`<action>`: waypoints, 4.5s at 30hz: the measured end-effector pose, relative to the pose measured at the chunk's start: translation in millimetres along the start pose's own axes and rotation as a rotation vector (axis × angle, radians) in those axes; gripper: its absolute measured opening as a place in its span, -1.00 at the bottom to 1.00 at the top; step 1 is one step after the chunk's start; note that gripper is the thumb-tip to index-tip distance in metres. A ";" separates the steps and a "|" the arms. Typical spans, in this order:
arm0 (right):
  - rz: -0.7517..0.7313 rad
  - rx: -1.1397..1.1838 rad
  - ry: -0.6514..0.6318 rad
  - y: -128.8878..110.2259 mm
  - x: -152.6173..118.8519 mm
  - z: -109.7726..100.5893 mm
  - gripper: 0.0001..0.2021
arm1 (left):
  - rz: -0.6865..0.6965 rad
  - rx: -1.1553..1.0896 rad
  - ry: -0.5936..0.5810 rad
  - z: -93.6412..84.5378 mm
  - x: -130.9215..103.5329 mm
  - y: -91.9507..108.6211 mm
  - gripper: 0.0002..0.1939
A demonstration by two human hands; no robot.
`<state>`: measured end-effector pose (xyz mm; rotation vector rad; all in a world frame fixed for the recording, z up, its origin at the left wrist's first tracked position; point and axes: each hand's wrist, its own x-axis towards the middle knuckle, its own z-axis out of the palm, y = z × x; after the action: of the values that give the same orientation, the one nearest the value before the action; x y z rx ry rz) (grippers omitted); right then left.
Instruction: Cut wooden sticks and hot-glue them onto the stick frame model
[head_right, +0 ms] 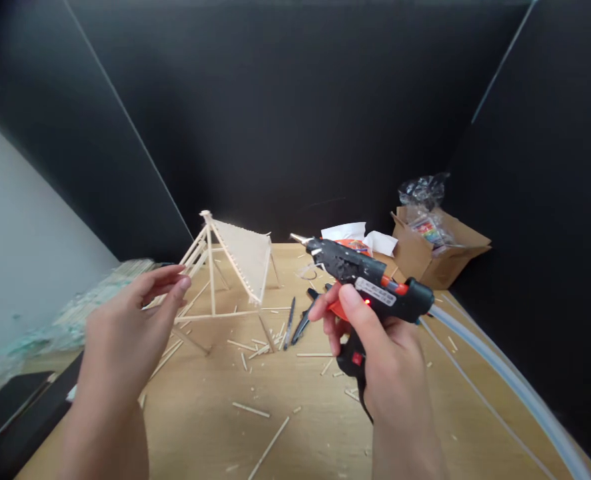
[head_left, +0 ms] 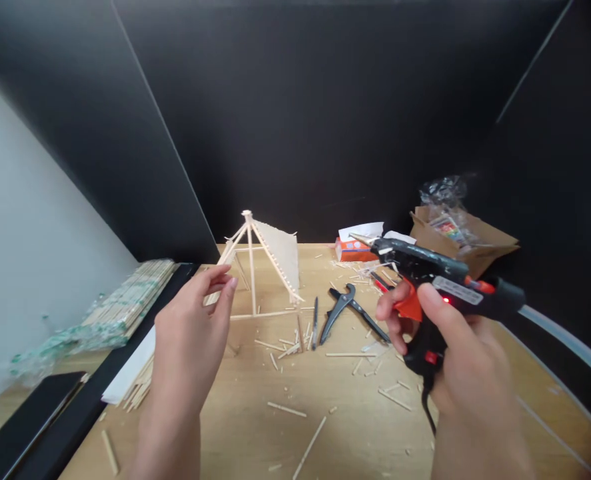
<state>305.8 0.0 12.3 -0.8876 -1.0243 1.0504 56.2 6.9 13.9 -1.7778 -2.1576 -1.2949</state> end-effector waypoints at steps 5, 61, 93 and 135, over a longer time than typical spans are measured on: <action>-0.037 0.012 0.014 -3.0 10.3 -9.4 -0.80 | -0.031 0.111 -0.091 16.2 0.1 2.8 -0.71; 0.251 0.061 -0.029 48.3 16.9 43.6 -0.76 | -0.164 -0.458 -0.198 -27.1 -16.5 -10.5 -0.81; 0.176 -0.236 -0.263 41.8 -16.1 58.2 -0.71 | -0.026 -0.366 -0.338 23.9 -4.7 -29.6 -0.74; 0.378 -1.361 0.245 136.3 -37.0 -154.0 -0.53 | -0.042 -0.418 -0.973 -29.3 24.5 -125.3 -0.68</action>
<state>412.1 -13.9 -167.0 -2.3060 -1.3500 0.3782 -69.3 10.1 -23.7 -3.0306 -2.4154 -1.0415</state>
